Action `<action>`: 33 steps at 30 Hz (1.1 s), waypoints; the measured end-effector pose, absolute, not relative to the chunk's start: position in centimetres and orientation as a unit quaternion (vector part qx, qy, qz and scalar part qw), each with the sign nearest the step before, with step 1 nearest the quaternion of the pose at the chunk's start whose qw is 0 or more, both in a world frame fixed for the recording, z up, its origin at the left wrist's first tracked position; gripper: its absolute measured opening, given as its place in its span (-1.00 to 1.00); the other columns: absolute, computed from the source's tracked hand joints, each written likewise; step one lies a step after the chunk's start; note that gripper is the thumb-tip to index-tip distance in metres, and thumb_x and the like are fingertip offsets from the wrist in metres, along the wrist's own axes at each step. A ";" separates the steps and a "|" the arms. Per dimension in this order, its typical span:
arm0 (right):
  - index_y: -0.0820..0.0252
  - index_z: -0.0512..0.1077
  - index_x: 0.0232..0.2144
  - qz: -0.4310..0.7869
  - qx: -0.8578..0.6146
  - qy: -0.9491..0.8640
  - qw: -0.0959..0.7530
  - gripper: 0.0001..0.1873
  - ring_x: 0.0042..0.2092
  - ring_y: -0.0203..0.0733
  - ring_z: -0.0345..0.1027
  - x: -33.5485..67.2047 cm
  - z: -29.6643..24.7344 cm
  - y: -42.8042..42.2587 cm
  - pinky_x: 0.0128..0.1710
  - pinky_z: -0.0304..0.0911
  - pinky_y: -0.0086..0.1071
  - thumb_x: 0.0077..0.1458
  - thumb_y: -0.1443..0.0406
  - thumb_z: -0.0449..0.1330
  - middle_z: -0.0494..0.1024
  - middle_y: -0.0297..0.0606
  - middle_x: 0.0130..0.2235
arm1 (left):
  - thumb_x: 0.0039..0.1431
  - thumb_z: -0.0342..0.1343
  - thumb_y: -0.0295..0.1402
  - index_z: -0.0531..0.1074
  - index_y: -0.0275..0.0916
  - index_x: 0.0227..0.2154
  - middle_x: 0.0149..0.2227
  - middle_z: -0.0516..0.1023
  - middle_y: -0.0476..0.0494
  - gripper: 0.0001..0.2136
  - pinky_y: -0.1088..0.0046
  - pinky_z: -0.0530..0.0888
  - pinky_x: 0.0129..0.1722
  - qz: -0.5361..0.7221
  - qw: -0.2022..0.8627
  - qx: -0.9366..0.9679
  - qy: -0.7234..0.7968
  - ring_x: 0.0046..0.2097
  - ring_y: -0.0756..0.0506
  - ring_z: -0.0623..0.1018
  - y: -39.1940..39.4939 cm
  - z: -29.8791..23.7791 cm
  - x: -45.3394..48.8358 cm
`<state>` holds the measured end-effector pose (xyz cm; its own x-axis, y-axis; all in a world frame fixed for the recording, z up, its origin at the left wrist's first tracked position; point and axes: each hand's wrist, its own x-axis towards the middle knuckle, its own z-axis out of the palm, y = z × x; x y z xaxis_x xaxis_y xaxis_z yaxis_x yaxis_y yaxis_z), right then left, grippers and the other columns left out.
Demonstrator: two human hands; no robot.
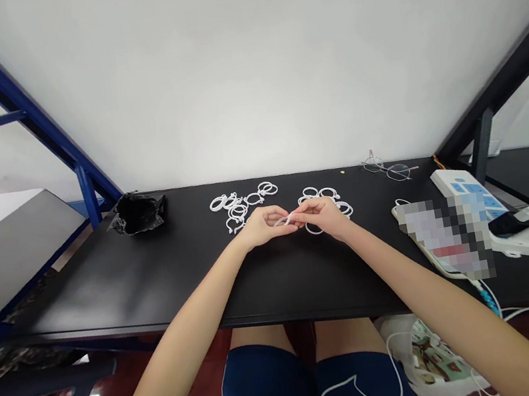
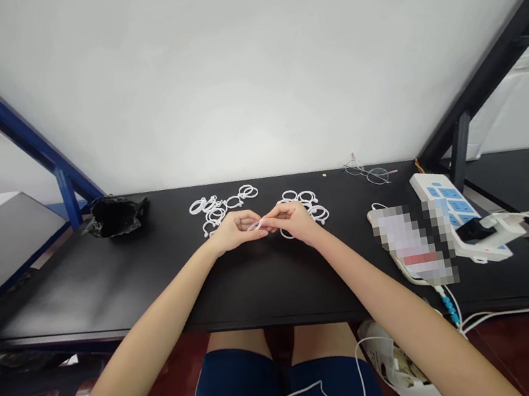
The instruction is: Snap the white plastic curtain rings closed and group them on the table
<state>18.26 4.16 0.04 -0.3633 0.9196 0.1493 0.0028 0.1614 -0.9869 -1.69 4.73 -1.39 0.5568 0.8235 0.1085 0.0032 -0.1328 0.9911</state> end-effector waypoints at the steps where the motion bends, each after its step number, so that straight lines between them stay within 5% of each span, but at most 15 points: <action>1: 0.21 0.57 -0.46 0.533 -0.367 -0.630 0.429 -0.71 -0.41 -0.22 0.49 18.2 0.0 4.1 -0.33 0.43 -0.31 -0.20 0.13 0.43 0.58 -0.27 -0.48 | -0.10 0.37 -0.27 0.48 -0.35 -0.28 -0.25 0.62 -0.26 -0.66 0.29 0.48 -0.10 0.354 0.578 0.665 0.313 -0.19 -0.13 0.61 4.7 -1.4 -1.7; 12: 0.20 0.52 -0.40 0.499 -0.374 -0.655 0.427 -0.67 -0.37 -0.18 0.48 17.9 -0.3 4.1 -0.36 0.44 -0.29 -0.16 0.09 0.40 0.57 -0.26 -0.41 | -0.07 0.35 -0.27 0.38 -0.31 -0.19 -0.20 0.57 -0.20 -0.60 0.23 0.47 -0.04 0.397 0.550 0.672 0.298 -0.13 -0.12 0.58 4.7 -2.0 -0.9; 19: 0.17 0.49 -0.43 0.273 -0.478 -0.679 0.486 -0.84 -0.30 -0.11 0.47 18.7 -0.9 5.0 -0.24 0.40 -0.20 -0.04 0.20 0.27 0.57 -0.22 -0.36 | 0.06 0.23 -0.27 0.34 -0.24 -0.05 -0.06 0.49 -0.22 -0.61 0.20 0.38 0.06 0.393 0.267 0.779 0.409 0.00 -0.17 0.48 4.7 -1.7 -1.5; 24: 0.14 0.46 -0.49 0.139 -0.529 -0.715 0.435 -0.97 -0.24 -0.06 0.45 19.8 -1.3 5.8 -0.16 0.32 -0.16 -0.07 0.31 0.21 0.59 -0.25 -0.36 | 0.15 0.08 -0.37 0.31 -0.25 0.00 -0.02 0.45 -0.25 -0.67 0.12 0.25 0.13 0.324 0.059 0.807 0.490 0.08 -0.25 0.37 5.0 -1.5 -2.2; 33: 0.13 0.45 -0.54 0.072 -0.538 -0.746 0.387 -0.91 -0.26 -0.04 0.41 19.8 -2.1 6.1 -0.07 0.16 -0.10 -0.04 0.28 0.21 0.60 -0.27 -0.38 | 0.17 0.07 -0.21 0.22 -0.32 0.08 0.16 0.26 -0.50 -0.54 -0.05 0.16 0.13 0.222 0.015 0.720 0.658 0.21 -0.43 0.21 5.6 -2.2 -3.7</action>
<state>19.77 6.10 -2.12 -0.1219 0.8578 0.4993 0.7469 0.4106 -0.5230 -3.70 5.65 -2.24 0.0366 0.9534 0.2996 0.9396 -0.1349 0.3145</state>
